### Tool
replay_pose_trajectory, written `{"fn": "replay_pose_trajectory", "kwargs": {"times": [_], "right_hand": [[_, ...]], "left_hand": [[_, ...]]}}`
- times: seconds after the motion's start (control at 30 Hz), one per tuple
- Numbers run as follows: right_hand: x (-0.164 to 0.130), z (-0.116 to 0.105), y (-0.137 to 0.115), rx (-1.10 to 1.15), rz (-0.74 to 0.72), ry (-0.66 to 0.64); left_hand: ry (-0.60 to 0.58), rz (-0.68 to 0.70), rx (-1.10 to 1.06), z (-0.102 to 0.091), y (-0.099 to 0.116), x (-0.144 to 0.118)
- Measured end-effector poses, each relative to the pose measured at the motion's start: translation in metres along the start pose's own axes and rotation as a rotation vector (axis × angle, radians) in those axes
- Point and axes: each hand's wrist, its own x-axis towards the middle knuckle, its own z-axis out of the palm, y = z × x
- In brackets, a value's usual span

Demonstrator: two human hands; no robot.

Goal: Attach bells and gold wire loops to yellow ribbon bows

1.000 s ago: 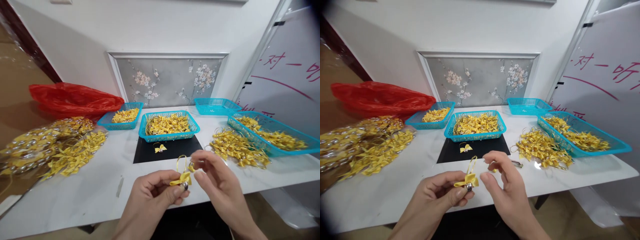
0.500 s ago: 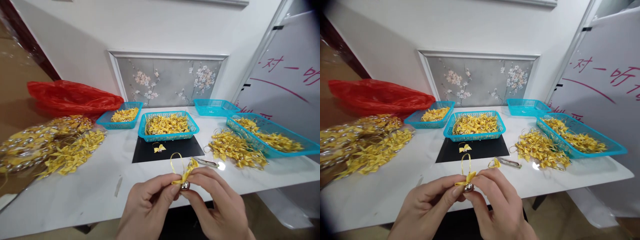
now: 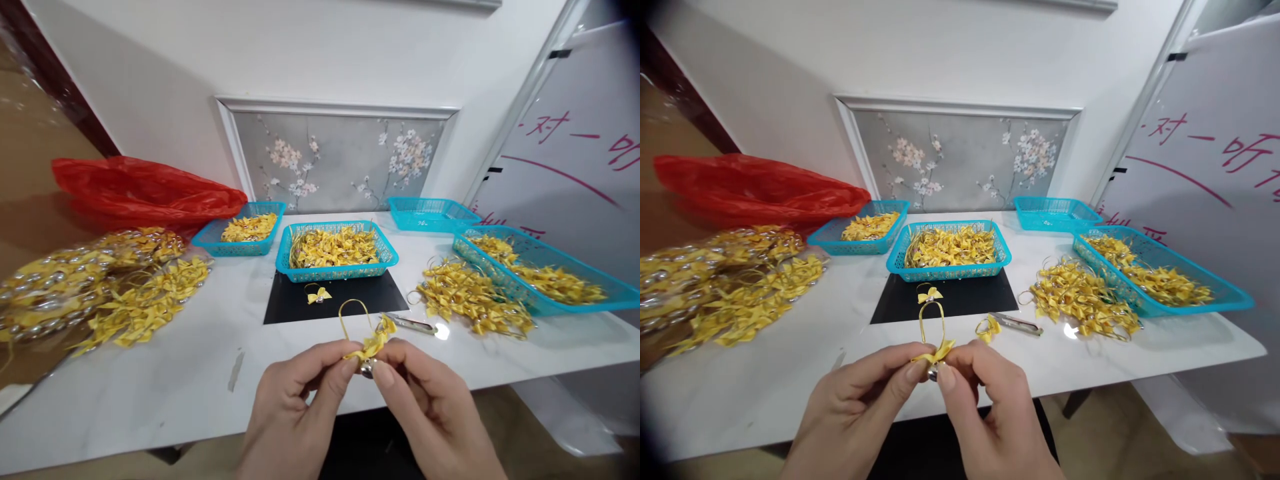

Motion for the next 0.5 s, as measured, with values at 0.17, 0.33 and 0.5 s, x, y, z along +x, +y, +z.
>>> {"fn": "replay_pose_trajectory", "kwargs": {"times": [0.17, 0.33, 0.5], "right_hand": [[0.003, -0.004, 0.001, 0.03, 0.127, 0.017], [0.011, -0.011, 0.001, 0.092, 0.034, 0.107], [0.018, -0.013, -0.002, 0.16, 0.032, -0.044]], "left_hand": [[-0.011, -0.06, -0.035, -0.001, -0.002, 0.004], [-0.071, -0.044, -0.072, -0.002, -0.004, 0.005], [-0.136, -0.071, -0.107, -0.002, -0.005, 0.005]]}}
